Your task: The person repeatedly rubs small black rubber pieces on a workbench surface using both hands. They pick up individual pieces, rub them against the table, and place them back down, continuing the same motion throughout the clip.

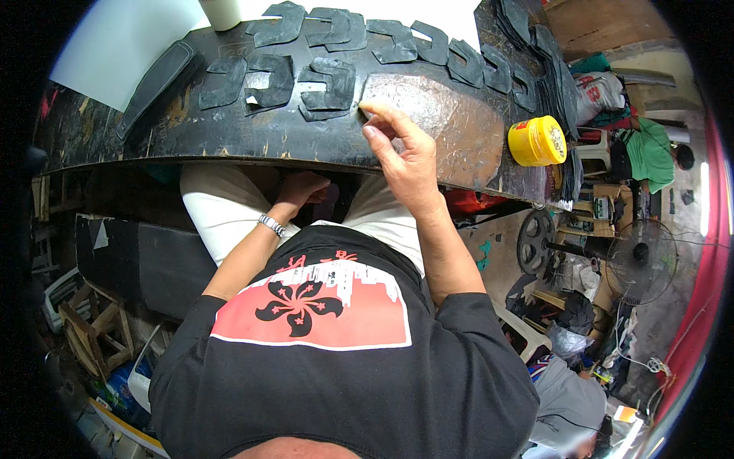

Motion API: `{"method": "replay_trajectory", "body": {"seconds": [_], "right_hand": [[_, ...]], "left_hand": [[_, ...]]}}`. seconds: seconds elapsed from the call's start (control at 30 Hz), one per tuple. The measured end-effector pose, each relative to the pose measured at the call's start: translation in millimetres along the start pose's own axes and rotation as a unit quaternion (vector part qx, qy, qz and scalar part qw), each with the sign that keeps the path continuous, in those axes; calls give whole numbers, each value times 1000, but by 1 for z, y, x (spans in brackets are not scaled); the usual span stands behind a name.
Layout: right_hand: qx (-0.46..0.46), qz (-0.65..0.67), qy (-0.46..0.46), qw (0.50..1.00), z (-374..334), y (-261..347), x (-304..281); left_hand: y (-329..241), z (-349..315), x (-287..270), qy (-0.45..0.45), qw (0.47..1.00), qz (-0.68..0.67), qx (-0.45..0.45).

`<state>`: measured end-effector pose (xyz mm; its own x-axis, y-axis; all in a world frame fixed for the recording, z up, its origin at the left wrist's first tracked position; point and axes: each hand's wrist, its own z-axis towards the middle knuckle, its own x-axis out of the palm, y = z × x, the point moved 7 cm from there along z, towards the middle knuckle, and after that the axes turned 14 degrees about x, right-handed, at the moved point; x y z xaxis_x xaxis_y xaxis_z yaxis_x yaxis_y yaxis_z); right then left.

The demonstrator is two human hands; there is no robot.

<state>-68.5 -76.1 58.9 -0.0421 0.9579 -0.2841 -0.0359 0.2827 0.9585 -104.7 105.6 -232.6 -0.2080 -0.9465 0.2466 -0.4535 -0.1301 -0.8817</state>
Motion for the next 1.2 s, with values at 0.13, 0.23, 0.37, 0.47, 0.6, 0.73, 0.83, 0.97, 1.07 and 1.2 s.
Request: {"method": "replay_trajectory", "body": {"seconds": [0.13, 0.23, 0.37, 0.47, 0.6, 0.73, 0.83, 0.97, 1.07, 1.2], "right_hand": [[-32, -54, -31, 998, 23, 5, -11], [-43, -113, -43, 992, 51, 3, -11], [-50, -244, -54, 967, 89, -1, -5], [-95, -362, -80, 924, 105, -1, 13], [-118, -412, -39, 903, 110, -5, 37], [-115, -428, -23, 896, 108, -3, 48], [-103, -398, -11, 912, 109, -3, 53], [-76, -304, -25, 949, 111, -4, 49], [-54, -225, -5, 973, 115, -7, 46], [-27, -181, 4, 983, 117, -10, 46]], "left_hand": [[-13, 11, -5, -11, 980, 175, 95], [-10, 15, -1, 24, 969, 233, 73], [-20, 9, 13, 39, 909, 356, 214], [-9, 11, 13, 77, 925, 317, 196], [13, 20, 7, 119, 956, 243, 111], [10, 18, 0, 81, 951, 254, 155], [6, 15, 2, 85, 946, 262, 173], [5, 19, 3, 94, 946, 270, 150], [5, 20, 2, 86, 952, 243, 164], [6, 19, 2, 83, 955, 224, 176]]}}
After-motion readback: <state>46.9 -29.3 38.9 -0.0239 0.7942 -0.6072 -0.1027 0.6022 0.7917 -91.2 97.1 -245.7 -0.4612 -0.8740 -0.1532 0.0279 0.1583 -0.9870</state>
